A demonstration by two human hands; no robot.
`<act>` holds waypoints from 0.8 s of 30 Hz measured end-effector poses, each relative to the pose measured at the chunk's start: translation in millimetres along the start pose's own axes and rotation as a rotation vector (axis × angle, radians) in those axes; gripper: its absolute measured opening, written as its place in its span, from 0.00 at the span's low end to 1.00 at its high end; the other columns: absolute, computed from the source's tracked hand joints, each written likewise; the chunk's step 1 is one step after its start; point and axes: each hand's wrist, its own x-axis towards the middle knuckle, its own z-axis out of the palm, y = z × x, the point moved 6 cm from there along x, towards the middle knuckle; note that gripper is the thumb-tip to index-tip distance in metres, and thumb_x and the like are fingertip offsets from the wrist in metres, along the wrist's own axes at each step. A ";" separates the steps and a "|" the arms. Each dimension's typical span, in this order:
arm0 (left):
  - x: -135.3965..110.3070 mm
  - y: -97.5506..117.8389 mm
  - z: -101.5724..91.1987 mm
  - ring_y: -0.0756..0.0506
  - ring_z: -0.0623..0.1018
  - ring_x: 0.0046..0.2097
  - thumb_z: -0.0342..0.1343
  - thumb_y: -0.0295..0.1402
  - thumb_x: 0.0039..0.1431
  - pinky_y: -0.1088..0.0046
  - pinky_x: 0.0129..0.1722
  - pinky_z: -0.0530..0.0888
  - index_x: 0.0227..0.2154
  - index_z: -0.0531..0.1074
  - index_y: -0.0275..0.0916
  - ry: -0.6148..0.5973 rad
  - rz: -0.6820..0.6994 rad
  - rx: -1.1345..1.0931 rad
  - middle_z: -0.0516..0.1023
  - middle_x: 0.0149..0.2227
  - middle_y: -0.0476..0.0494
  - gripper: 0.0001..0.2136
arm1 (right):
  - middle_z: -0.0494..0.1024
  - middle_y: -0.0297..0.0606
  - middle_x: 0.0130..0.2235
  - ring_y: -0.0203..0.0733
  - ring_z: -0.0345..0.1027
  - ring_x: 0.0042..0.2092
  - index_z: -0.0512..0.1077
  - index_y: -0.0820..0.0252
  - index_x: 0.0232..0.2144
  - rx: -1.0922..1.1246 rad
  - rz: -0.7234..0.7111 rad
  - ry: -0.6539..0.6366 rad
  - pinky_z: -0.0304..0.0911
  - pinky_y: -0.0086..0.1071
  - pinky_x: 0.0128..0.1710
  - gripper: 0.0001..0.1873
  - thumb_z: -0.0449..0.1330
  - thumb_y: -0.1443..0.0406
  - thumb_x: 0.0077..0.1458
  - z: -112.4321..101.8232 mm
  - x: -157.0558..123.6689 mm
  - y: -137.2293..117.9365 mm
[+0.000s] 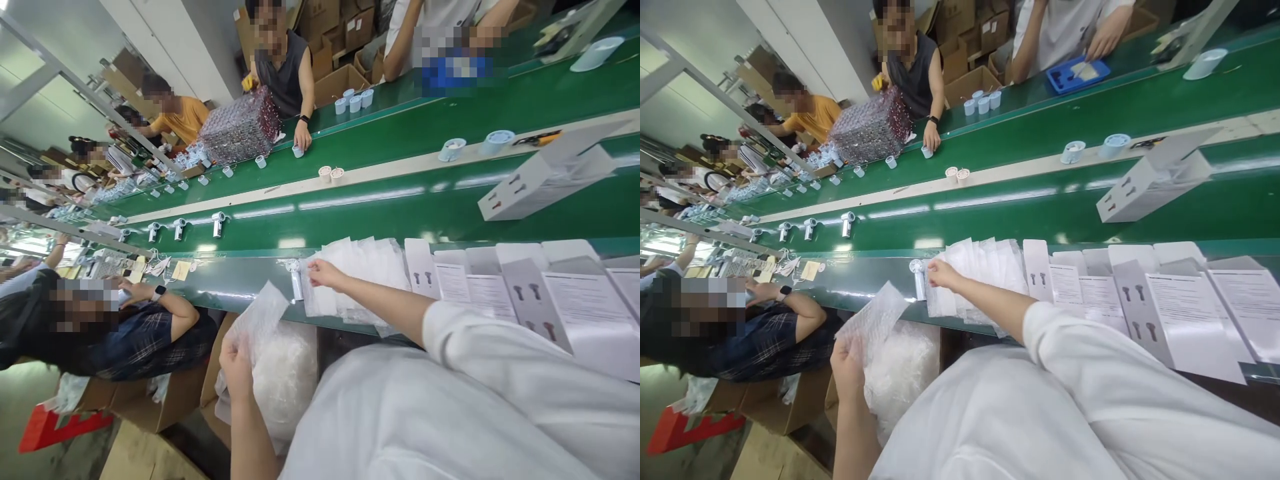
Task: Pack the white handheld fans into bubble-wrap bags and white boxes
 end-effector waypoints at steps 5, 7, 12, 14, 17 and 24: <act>8.6 -38.8 19.1 0.46 0.73 0.31 0.58 0.46 0.49 0.71 0.34 0.70 0.31 0.73 0.37 0.062 -0.056 0.101 0.74 0.28 0.48 0.15 | 0.69 0.55 0.51 0.59 0.63 0.56 0.63 0.66 0.48 -0.085 0.128 0.116 0.63 0.42 0.51 0.32 0.67 0.61 0.42 66.2 36.5 12.9; 13.8 -51.6 37.9 0.46 0.74 0.33 0.59 0.45 0.48 0.71 0.35 0.70 0.32 0.74 0.37 0.016 -0.059 0.057 0.75 0.29 0.47 0.16 | 0.66 0.59 0.54 0.63 0.57 0.59 0.62 0.66 0.48 -0.093 0.179 0.150 0.59 0.45 0.53 0.34 0.68 0.63 0.39 74.0 44.3 22.4; 44.5 -65.3 81.9 0.44 0.74 0.36 0.57 0.42 0.49 0.70 0.39 0.69 0.32 0.74 0.36 -0.038 -0.022 0.038 0.74 0.29 0.46 0.14 | 0.71 0.53 0.48 0.58 0.63 0.55 0.65 0.64 0.40 0.023 0.168 0.061 0.64 0.41 0.48 0.21 0.64 0.68 0.41 59.5 57.0 33.6; 63.3 -65.5 101.6 0.45 0.73 0.35 0.57 0.39 0.48 0.70 0.40 0.68 0.32 0.73 0.36 -0.051 -0.001 0.050 0.72 0.27 0.49 0.12 | 0.73 0.47 0.45 0.52 0.68 0.51 0.64 0.61 0.40 0.123 0.121 -0.005 0.67 0.38 0.43 0.20 0.64 0.68 0.42 43.0 52.7 31.0; 88.1 -62.2 138.0 0.48 0.70 0.30 0.57 0.34 0.47 0.71 0.38 0.67 0.34 0.72 0.38 -0.114 0.017 0.044 0.67 0.24 0.53 0.11 | 0.75 0.41 0.42 0.44 0.73 0.42 0.61 0.59 0.43 0.312 0.029 -0.132 0.70 0.34 0.37 0.24 0.65 0.64 0.44 14.1 30.2 24.1; 92.4 -43.7 204.0 0.49 0.72 0.29 0.58 0.38 0.47 0.74 0.33 0.69 0.29 0.74 0.36 -0.512 0.030 -0.070 0.74 0.25 0.49 0.10 | 0.78 0.40 0.35 0.40 0.75 0.32 0.61 0.62 0.46 0.529 0.048 -0.673 0.69 0.30 0.30 0.33 0.70 0.57 0.42 1.8 -40.4 27.1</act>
